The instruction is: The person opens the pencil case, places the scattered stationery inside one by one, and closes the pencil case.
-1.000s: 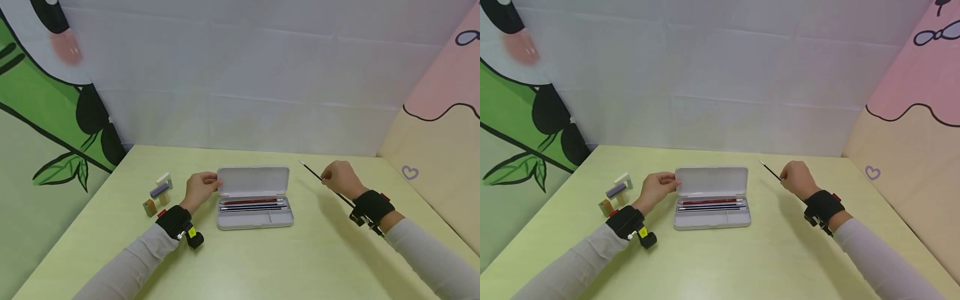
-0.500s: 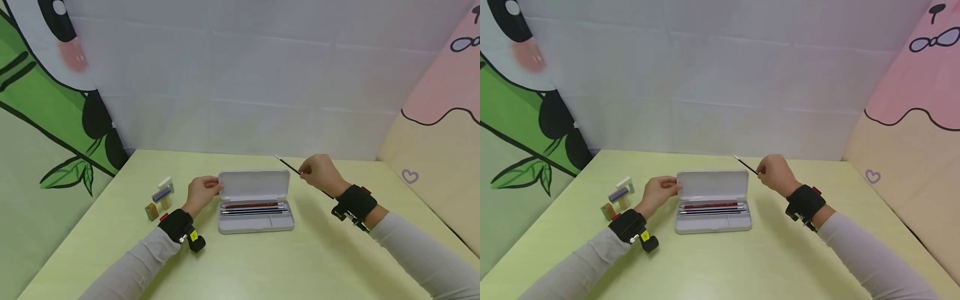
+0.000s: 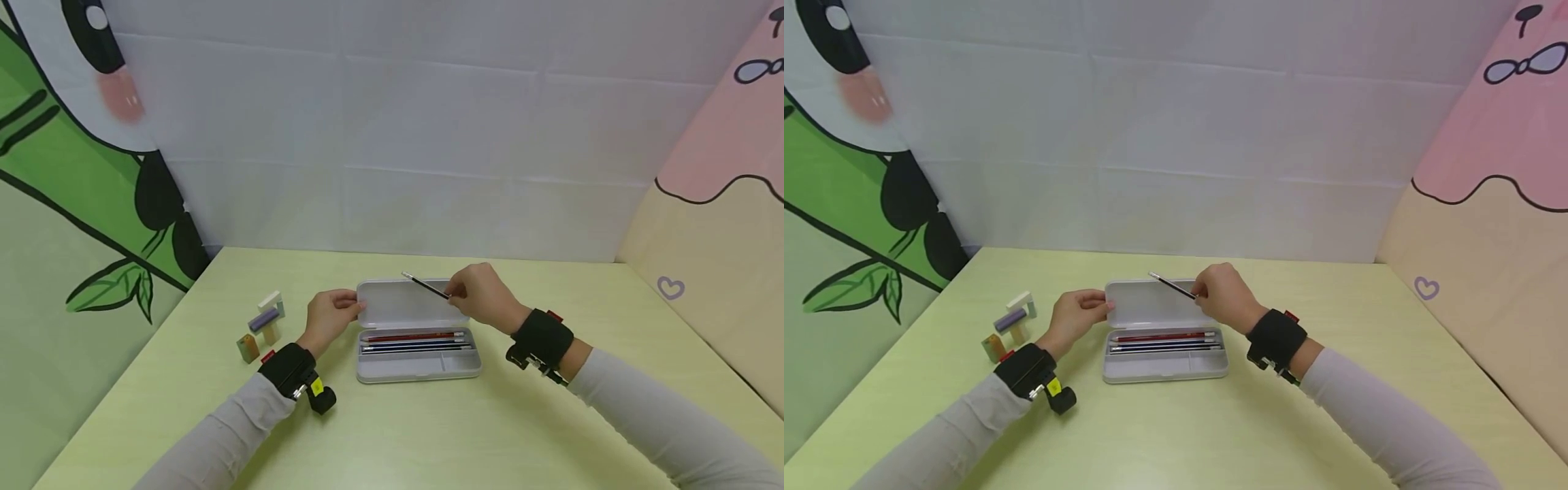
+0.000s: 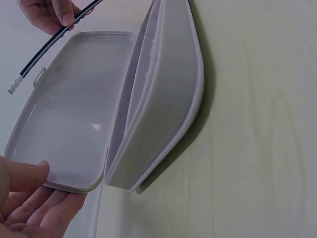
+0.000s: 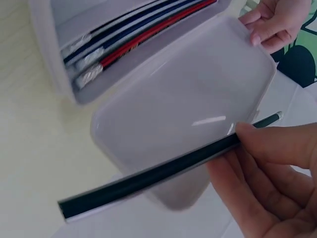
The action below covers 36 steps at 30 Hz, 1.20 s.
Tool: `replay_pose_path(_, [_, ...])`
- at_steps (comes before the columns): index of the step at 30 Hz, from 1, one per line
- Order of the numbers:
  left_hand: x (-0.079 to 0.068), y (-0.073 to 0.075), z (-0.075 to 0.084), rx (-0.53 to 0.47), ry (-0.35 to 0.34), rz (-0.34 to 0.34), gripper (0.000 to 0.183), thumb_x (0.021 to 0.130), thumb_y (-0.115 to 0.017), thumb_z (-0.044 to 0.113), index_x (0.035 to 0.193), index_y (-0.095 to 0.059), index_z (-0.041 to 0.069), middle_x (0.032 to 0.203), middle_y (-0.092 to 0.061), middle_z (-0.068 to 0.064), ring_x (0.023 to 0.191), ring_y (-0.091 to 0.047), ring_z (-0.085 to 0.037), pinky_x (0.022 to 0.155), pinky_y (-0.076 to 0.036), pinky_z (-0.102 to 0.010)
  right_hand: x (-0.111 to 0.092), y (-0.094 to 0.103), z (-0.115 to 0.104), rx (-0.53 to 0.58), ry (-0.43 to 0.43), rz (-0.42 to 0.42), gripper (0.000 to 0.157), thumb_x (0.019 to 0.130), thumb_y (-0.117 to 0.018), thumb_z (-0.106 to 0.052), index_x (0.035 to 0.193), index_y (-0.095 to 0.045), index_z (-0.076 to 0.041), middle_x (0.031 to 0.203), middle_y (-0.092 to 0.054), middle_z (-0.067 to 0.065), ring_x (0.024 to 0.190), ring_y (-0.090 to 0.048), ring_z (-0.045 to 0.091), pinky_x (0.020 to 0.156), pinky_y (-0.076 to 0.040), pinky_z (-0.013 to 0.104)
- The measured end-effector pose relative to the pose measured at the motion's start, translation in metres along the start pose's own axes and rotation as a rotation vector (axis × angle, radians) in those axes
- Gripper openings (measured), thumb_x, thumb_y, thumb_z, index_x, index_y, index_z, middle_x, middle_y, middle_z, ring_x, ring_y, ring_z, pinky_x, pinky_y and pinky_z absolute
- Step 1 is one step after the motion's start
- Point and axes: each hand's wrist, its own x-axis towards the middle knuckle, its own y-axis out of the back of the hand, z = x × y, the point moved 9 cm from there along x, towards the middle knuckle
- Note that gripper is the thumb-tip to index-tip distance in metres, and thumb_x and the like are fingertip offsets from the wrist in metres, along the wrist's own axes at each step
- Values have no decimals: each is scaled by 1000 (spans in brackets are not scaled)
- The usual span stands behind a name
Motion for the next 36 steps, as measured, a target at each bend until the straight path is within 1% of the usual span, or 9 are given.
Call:
replay_pose_path(6, [2,-1,-1,8,-19,-1,26,80,-68,9,103,-64,-2,95,-67,-20,82,-65,-21,75,-55,-37,5,-22,-16,31,39,-51,8,73,-69,1,78,-70,-5,69,-65,2,60,-54,7,57,-51,26])
replay_pose_path(12, [2,-2,-1,0,-10,0,26,79,-68,8,103,-64,-2,95,-67,-20,81,-65,-21,74,-56,-35,5,-43,-22,15,75,-104,9,73,-69,1,79,-70,-6,72,-66,4,63,-55,6,58,-51,24])
replay_pose_path(14, [2,-2,-1,1,-7,2,26,79,-68,9,103,-64,-2,95,-68,-20,81,-65,-21,73,-56,-34,5,-48,-23,9,78,-105,9,73,-69,1,78,-70,-7,72,-67,4,63,-55,6,59,-52,24])
replay_pose_path(18, [3,-1,-2,5,-8,7,26,79,-68,9,103,-64,-1,95,-67,-20,81,-65,-20,74,-56,-34,6,-57,-26,-17,114,-108,10,73,-68,2,76,-70,-7,71,-66,3,63,-56,8,58,-52,24])
replay_pose_path(21, [3,-2,-3,0,-9,10,26,79,-69,9,103,-64,-1,95,-67,-20,81,-65,-21,74,-56,-35,4,-66,-29,-49,156,-129,11,74,-67,3,75,-70,-7,70,-66,3,63,-56,9,58,-52,24])
replay_pose_path(25, [3,-1,-3,-1,-9,9,26,79,-68,8,103,-64,-1,95,-67,-20,82,-65,-21,74,-56,-35,3,-75,-29,-78,187,-156,10,75,-66,3,75,-69,-7,71,-66,2,64,-57,9,59,-52,25])
replay_pose_path(30, [2,-1,-2,-12,0,5,26,79,-68,8,103,-64,-2,96,-67,-21,83,-65,-21,75,-55,-37,4,-83,-28,-88,191,-177,9,74,-67,2,74,-70,-6,71,-67,3,64,-57,9,59,-52,25])
replay_pose_path(36, [0,0,0,1,9,12,26,79,-68,8,103,-64,-1,96,-67,-20,82,-65,-21,75,-55,-35,6,-94,-30,-104,201,-201,8,74,-68,1,73,-69,-7,69,-66,1,62,-54,8,58,-51,25])
